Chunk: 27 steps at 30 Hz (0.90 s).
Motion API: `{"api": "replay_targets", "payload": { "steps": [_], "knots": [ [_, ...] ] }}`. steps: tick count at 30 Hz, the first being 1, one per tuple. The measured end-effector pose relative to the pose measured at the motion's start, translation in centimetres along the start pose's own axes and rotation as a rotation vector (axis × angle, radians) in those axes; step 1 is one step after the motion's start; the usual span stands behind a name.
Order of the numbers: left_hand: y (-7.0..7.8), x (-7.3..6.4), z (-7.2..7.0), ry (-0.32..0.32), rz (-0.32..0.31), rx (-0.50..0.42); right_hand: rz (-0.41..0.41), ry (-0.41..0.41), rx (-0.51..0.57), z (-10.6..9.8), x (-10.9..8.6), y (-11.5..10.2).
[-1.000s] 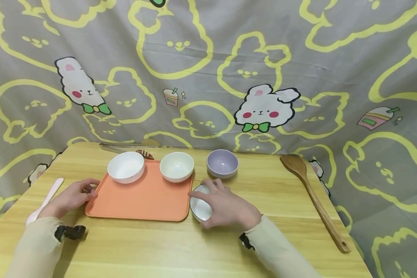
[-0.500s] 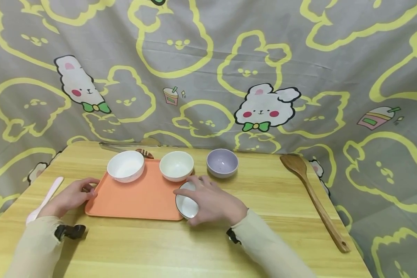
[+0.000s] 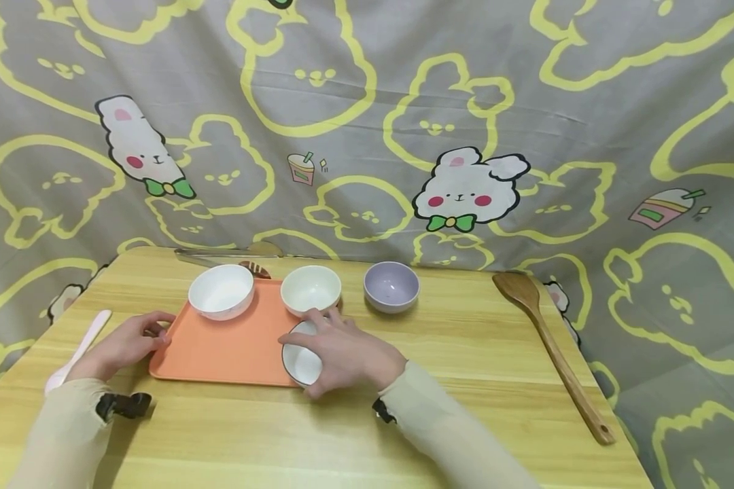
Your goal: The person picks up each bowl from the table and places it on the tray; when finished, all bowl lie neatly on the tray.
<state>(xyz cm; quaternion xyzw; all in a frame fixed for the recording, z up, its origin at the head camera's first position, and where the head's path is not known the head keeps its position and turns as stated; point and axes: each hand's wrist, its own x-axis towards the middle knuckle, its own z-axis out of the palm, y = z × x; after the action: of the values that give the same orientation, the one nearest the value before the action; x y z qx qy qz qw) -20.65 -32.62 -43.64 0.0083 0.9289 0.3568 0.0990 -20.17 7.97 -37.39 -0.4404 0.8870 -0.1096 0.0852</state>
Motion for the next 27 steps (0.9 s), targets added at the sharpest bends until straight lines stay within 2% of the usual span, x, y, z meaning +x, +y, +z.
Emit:
{"api": "replay_targets", "payload": {
  "steps": [13, 22, 27],
  "knots": [
    [-0.1, 0.0, 0.0, 0.004, -0.008, 0.004, -0.053, 0.005, -0.075, -0.6, 3.1, -1.2],
    [0.2, -0.1, 0.0, 0.006, 0.001, 0.015, -0.070, -0.011, -0.083, -0.1, 5.5, -2.3],
    [0.3, -0.1, -0.1, 0.003, 0.004, 0.013, -0.074, -0.018, -0.049, 0.0, 7.1, -3.1]
  ]
}}
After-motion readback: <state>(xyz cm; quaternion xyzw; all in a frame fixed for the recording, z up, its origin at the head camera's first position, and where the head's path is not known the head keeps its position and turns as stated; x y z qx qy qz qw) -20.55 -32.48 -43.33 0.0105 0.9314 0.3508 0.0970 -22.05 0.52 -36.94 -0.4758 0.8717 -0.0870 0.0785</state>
